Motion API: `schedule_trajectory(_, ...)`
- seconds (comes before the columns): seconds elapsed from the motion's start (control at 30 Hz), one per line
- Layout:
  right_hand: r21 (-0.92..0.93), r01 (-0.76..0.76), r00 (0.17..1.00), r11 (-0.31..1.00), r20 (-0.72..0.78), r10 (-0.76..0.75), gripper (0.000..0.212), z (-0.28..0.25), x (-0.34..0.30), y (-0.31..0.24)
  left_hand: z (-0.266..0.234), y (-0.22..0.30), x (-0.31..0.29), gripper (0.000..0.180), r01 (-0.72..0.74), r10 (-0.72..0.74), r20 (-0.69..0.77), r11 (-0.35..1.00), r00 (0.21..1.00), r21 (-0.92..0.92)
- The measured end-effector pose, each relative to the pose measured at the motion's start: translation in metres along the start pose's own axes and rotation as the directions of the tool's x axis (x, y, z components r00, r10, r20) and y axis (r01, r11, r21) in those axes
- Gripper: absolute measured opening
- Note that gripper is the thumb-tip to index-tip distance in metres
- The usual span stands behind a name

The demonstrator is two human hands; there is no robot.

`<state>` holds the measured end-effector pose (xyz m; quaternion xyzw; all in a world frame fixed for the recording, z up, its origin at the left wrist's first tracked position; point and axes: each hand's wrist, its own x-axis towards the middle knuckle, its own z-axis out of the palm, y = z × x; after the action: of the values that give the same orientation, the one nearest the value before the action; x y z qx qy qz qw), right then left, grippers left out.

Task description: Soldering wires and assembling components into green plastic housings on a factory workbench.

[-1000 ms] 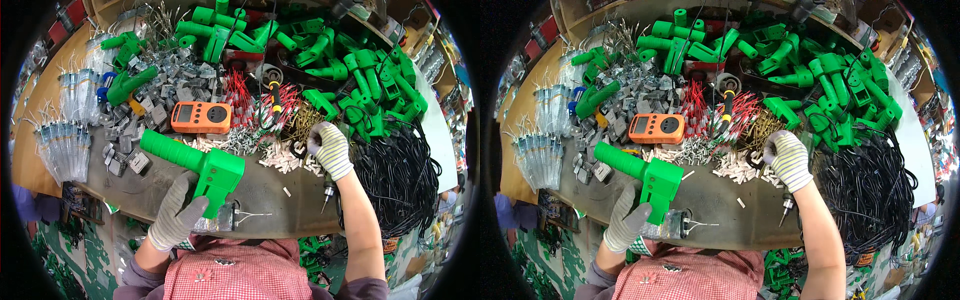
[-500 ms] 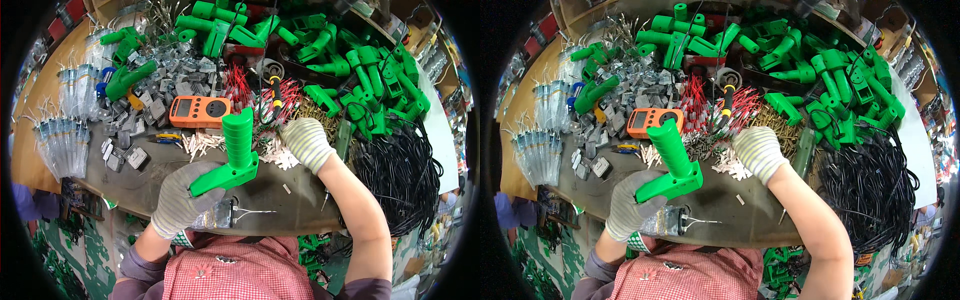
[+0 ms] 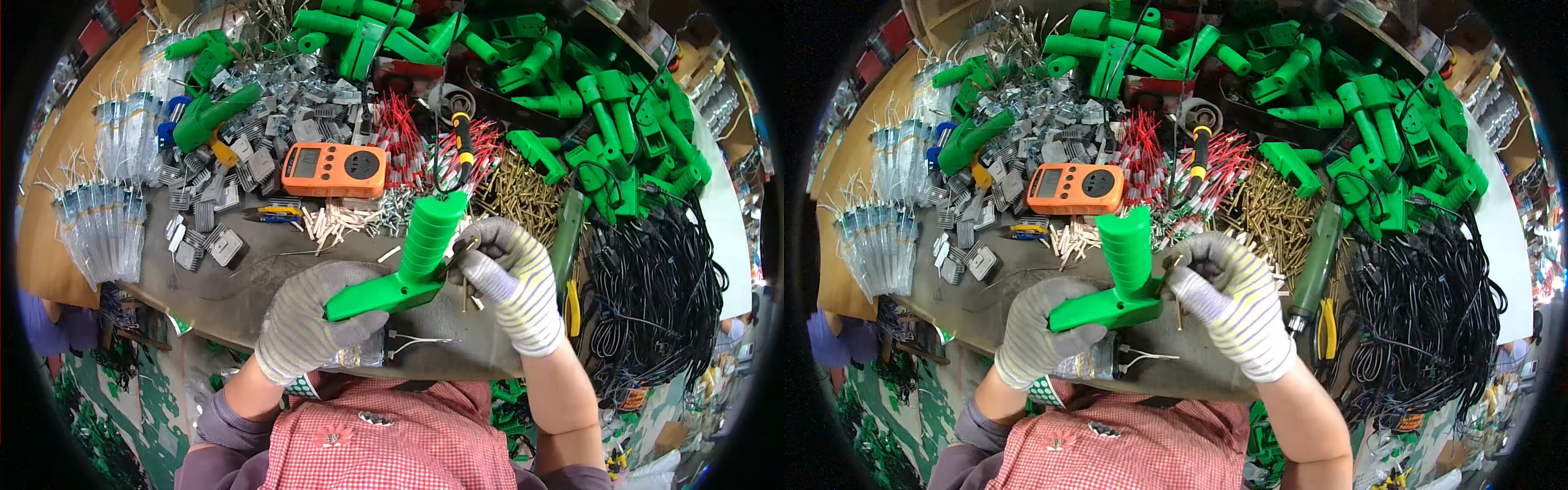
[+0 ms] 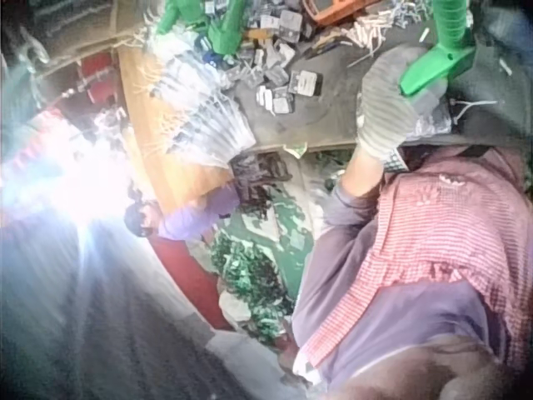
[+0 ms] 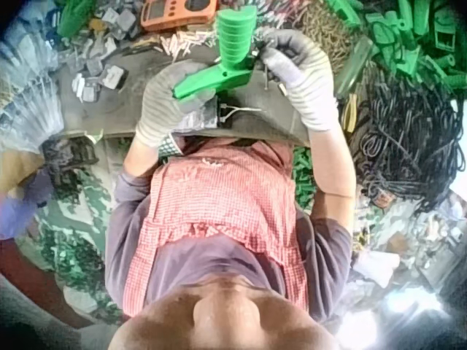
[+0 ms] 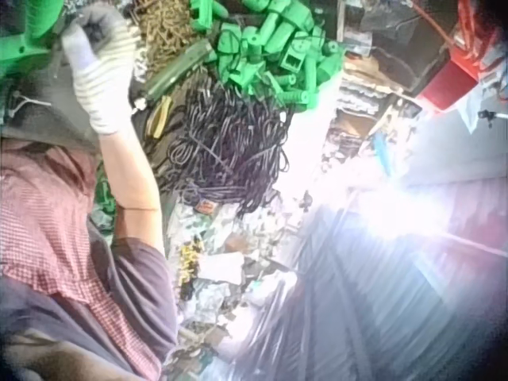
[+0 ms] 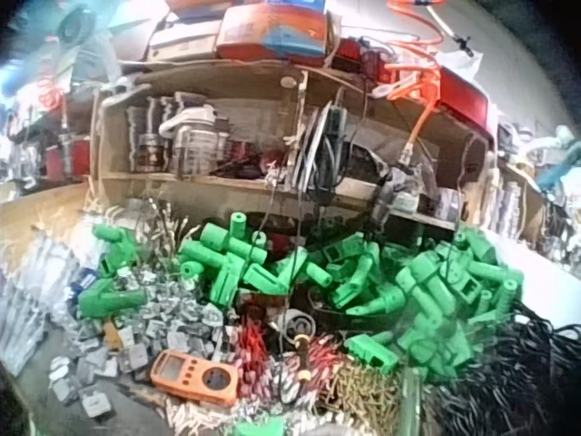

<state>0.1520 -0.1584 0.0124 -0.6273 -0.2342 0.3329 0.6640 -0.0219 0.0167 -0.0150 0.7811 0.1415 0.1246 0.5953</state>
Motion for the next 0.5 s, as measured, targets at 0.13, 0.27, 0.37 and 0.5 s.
schedule_trajectory(0.13,-0.356,0.189,0.978,0.915,-0.015,-0.208,0.018,0.000,-0.006,0.010,0.005,-0.002,-0.003,0.031,-0.015,0.016,-0.025,0.998,1.000,0.057)
schedule_trajectory(0.27,-0.714,0.355,0.906,0.603,0.102,-0.412,0.018,0.008,-0.017,0.010,0.009,-0.006,-0.008,0.035,-0.086,0.101,-0.096,0.985,0.990,0.147)
schedule_trajectory(0.37,-0.683,0.303,0.893,0.665,-0.041,-0.448,0.021,0.018,-0.016,0.023,0.011,-0.004,-0.008,0.038,-0.138,0.164,-0.098,0.964,0.982,0.227)
schedule_trajectory(0.5,-0.501,0.247,0.930,0.830,-0.120,-0.349,0.029,0.008,-0.030,0.039,0.010,-0.009,-0.012,0.035,-0.166,0.198,-0.130,0.960,0.971,0.226)
